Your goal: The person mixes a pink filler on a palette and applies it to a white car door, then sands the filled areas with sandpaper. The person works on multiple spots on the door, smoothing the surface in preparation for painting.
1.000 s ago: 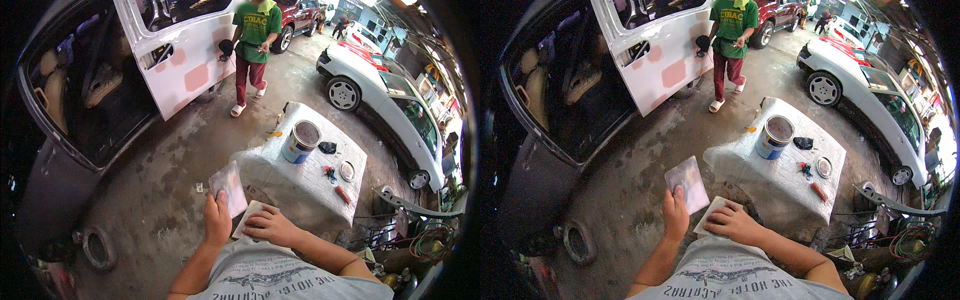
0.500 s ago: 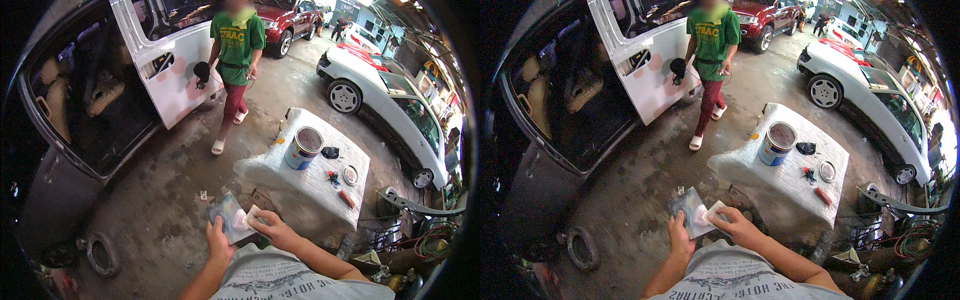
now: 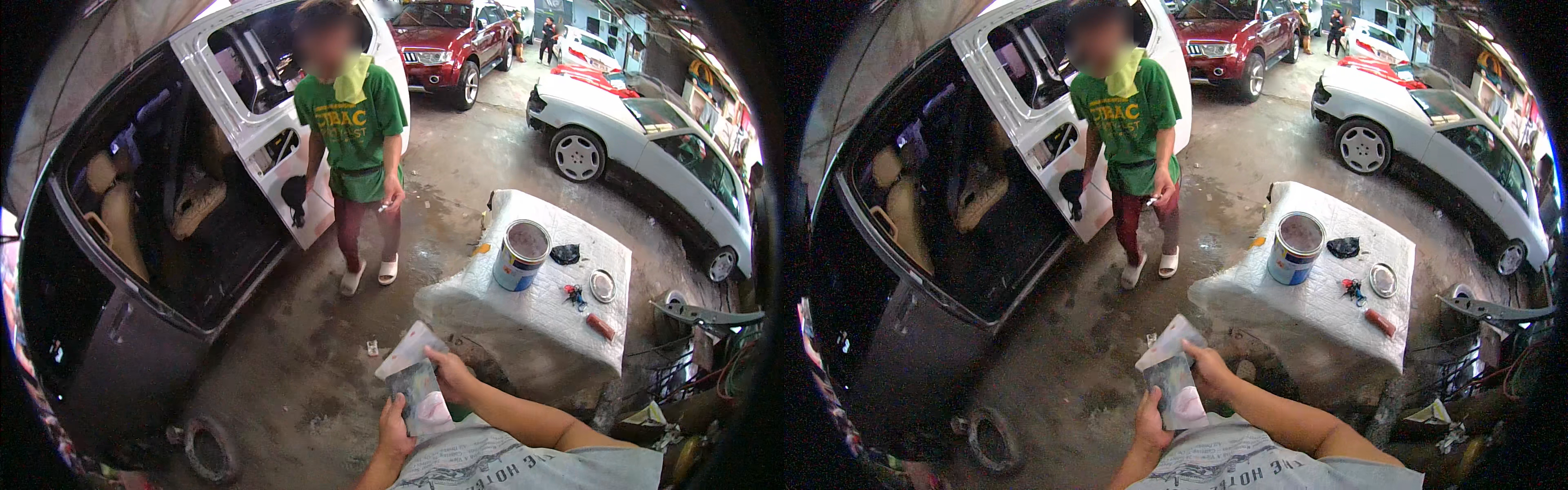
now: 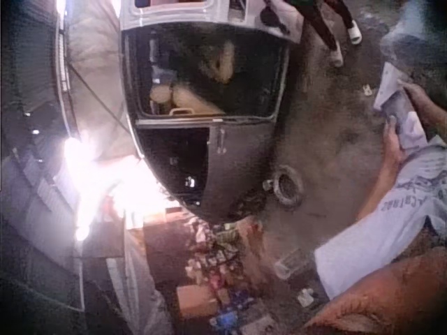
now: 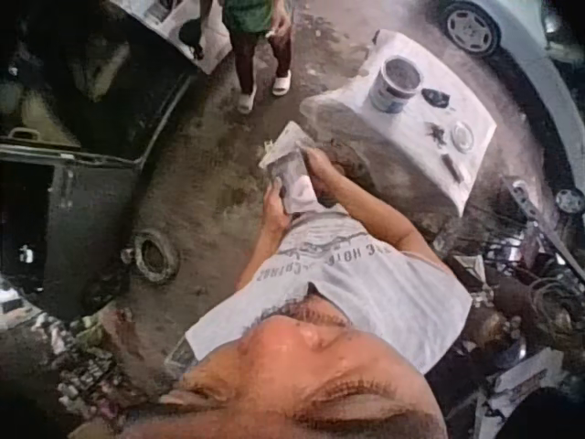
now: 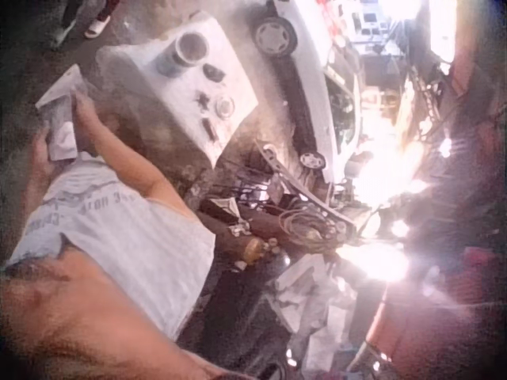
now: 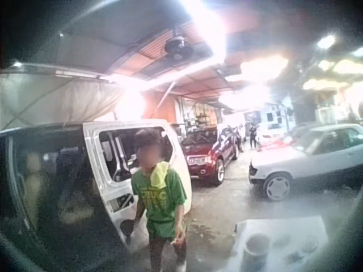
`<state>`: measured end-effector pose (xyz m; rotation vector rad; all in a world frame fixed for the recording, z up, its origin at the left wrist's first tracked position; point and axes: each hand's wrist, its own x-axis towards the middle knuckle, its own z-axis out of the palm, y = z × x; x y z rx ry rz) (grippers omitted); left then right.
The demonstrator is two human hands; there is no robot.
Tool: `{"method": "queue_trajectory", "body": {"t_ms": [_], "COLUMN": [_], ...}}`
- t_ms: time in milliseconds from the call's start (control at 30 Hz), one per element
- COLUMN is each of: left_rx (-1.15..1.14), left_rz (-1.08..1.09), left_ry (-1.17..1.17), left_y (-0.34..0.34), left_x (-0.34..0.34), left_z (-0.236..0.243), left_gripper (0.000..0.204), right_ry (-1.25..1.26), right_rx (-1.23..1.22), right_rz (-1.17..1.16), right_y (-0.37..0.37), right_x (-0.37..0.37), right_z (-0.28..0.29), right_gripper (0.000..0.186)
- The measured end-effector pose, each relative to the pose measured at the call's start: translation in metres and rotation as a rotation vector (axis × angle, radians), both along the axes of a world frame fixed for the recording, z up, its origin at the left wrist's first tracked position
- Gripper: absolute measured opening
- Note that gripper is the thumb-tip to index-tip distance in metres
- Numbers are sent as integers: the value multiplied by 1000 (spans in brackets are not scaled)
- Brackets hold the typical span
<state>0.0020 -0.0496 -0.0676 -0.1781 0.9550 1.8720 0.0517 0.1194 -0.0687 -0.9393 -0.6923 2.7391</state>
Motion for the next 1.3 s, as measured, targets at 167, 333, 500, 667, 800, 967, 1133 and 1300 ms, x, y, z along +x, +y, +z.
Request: {"method": "queue_trajectory", "body": {"t_ms": [167, 333, 500, 667, 800, 967, 1133, 1300], "left_rx": [-53, -82, -211, -221, -183, -172, -192, -188], "left_rz": [290, 456, 581, 591, 598, 532, 416, 232], "left_ry": [140, 333, 316, 386, 318, 332, 333, 280], "left_y": [-15, -36, -62, -51, -44, -47, -37, -19], "left_x": [-28, -55, -74, -84, -92, -98, -97, -95], "left_z": [-12, 4, 4, 10, 9, 9, 9, -15], "left_gripper": [38, 42, 42, 42, 43, 47, 52, 53], "right_ry": [182, 88, -148, -93, 0, 40, 43, -265], "right_rx": [133, 982, 1528, 1737, 1546, 1295, 1571, 1439], "right_rz": [1, -167, -110, -142, -169, -95, -187, -466], "right_y": [11, 126, 154, 176, 165, 145, 126, 137], "right_x": [-55, -146, -206, -241, -242, -206, -121, 21], "right_z": [-20, -27, 23, 0, -7, 21, 23, 2], "right_gripper": [53, 50, 59, 46, 34, 37, 38, 44]}}
